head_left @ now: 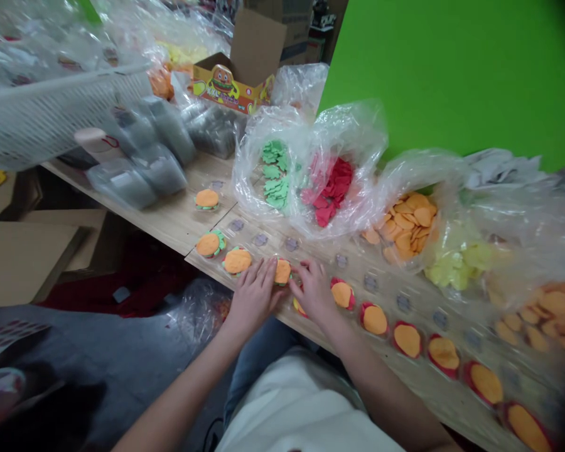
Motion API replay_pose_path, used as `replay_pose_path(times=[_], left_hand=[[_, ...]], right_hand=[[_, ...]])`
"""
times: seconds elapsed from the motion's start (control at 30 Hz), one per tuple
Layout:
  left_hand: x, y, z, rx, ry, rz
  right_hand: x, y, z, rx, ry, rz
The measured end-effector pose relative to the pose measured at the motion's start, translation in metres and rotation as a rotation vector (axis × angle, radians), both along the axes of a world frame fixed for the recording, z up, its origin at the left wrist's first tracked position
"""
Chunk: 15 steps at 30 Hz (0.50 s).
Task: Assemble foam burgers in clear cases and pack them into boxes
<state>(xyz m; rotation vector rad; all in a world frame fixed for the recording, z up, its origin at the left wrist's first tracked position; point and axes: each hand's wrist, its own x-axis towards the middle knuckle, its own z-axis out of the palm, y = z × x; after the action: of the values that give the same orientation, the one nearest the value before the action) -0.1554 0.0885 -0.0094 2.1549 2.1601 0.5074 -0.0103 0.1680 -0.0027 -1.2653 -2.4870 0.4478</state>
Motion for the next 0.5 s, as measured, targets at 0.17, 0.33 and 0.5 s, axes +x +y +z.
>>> replay_pose_path(times=[0.17, 0.33, 0.5], left_hand=[[-0.008, -0.002, -0.008, -0.006, 0.049, -0.094], [-0.010, -0.019, -0.012, 0.052, 0.062, -0.069], [-0.005, -0.034, -0.017, 0.007, 0.072, -0.095]], right_hand=[[0.007, -0.008, 0.009, 0.011, -0.005, 0.025], [0.012, -0.032, 0.011, 0.060, -0.137, 0.080], [-0.001, -0.042, 0.008, 0.067, -0.265, 0.117]])
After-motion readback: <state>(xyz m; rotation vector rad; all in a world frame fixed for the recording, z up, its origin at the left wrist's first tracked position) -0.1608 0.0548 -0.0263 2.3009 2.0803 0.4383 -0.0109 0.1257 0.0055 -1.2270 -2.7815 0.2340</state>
